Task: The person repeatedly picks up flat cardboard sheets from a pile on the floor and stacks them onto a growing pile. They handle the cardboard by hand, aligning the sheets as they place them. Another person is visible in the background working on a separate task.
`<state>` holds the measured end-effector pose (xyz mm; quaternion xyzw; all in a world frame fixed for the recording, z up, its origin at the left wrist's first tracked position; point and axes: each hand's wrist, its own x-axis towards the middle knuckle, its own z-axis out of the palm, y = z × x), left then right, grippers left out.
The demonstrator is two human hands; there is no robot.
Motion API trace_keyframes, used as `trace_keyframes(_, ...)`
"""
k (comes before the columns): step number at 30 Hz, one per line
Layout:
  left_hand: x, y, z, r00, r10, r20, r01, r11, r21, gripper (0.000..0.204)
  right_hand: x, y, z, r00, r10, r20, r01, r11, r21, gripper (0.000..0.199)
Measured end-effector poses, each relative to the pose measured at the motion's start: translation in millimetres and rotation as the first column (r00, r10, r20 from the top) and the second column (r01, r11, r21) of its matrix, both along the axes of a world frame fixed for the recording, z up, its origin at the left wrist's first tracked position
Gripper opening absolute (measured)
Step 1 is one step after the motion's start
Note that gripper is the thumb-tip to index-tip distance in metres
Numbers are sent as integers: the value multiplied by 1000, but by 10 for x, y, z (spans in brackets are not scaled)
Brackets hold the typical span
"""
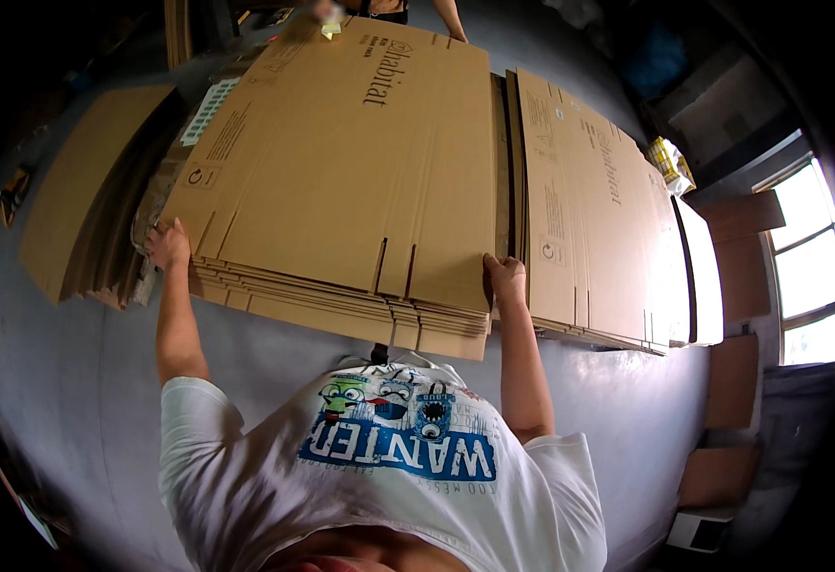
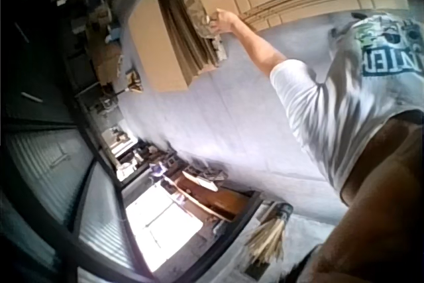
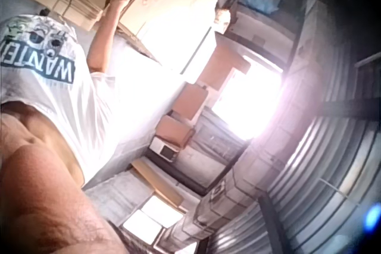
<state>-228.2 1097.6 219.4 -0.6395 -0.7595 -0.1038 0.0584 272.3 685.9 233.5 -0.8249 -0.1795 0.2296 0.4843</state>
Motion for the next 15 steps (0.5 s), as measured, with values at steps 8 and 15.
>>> trace_keyframes(8,10,-21,5,999,4,32,-4,1000,-3,52,-407,229,-30,886,-10,463,133,963,-234,51)
trace_keyframes(15,-91,-93,62,998,43,53,-45,999,27,51,-500,330,-60,851,-16,525,190,942,-278,48)
